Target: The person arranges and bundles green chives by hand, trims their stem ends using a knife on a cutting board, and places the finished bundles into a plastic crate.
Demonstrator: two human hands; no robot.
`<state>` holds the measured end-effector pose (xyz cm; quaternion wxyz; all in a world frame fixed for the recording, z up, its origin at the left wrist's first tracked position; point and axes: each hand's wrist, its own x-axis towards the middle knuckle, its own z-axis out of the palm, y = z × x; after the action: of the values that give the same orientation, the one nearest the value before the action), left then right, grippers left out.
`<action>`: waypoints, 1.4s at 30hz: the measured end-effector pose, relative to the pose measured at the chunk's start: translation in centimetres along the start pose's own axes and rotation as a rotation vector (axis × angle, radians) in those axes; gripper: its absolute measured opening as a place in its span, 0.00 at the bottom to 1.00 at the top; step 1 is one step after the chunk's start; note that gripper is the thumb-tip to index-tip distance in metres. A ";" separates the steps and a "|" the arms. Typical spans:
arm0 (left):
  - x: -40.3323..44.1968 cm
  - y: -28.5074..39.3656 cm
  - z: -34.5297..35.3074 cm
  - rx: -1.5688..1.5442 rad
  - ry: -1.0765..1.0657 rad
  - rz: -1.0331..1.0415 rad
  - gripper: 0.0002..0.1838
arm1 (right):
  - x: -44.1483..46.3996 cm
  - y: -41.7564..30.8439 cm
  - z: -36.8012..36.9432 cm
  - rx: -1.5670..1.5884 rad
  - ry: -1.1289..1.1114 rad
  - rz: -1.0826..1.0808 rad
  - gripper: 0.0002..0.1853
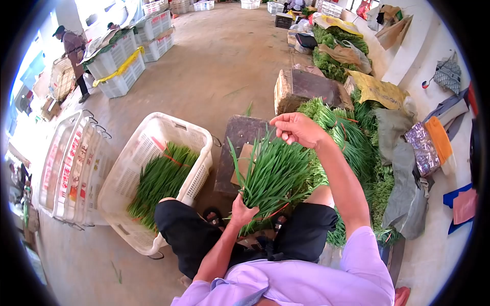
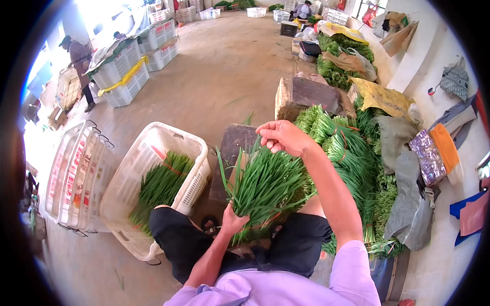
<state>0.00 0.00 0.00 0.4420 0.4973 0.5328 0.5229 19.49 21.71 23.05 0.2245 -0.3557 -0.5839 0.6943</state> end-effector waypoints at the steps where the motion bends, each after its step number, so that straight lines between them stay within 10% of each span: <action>1: 0.0 0.4 -0.2 0.020 0.009 0.006 0.32 | 0.5 0.4 0.2 0.101 0.007 -0.019 0.13; 9: -0.2 1.1 0.1 0.046 0.010 -0.012 0.31 | 0.6 1.6 0.9 0.399 0.372 -0.326 0.11; 19: 0.1 0.5 0.3 0.038 -0.007 0.030 0.30 | 2.6 2.4 3.0 -0.570 0.282 -0.120 0.17; 27: 0.4 -1.3 0.0 -0.117 0.020 -0.028 0.28 | 1.5 0.9 1.5 0.462 0.339 -0.345 0.13; 31: 1.3 -2.4 -0.9 -0.414 0.098 -0.161 0.29 | -4.3 2.5 3.9 0.459 0.050 -0.309 0.11; 35: 2.2 -1.8 -2.2 -0.767 0.150 -0.303 0.25 | -7.1 8.3 5.1 0.183 -0.067 0.094 0.09; 38: 2.4 -1.5 -2.0 -0.793 0.250 -0.298 0.25 | -6.9 13.1 5.7 -0.633 -0.195 0.296 0.17; 39: 2.4 -1.5 -2.0 -0.793 0.259 -0.296 0.25 | -6.2 18.1 4.3 -1.142 -0.132 -0.323 0.19; 42: 2.2 -1.5 -1.7 -0.684 0.246 -0.294 0.25 | -5.2 13.8 10.1 -0.265 0.006 0.192 0.18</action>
<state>-2.00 2.05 -1.29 0.5853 0.1732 0.4424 0.6571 16.63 8.38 11.48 0.1102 -0.4386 -0.6329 0.6284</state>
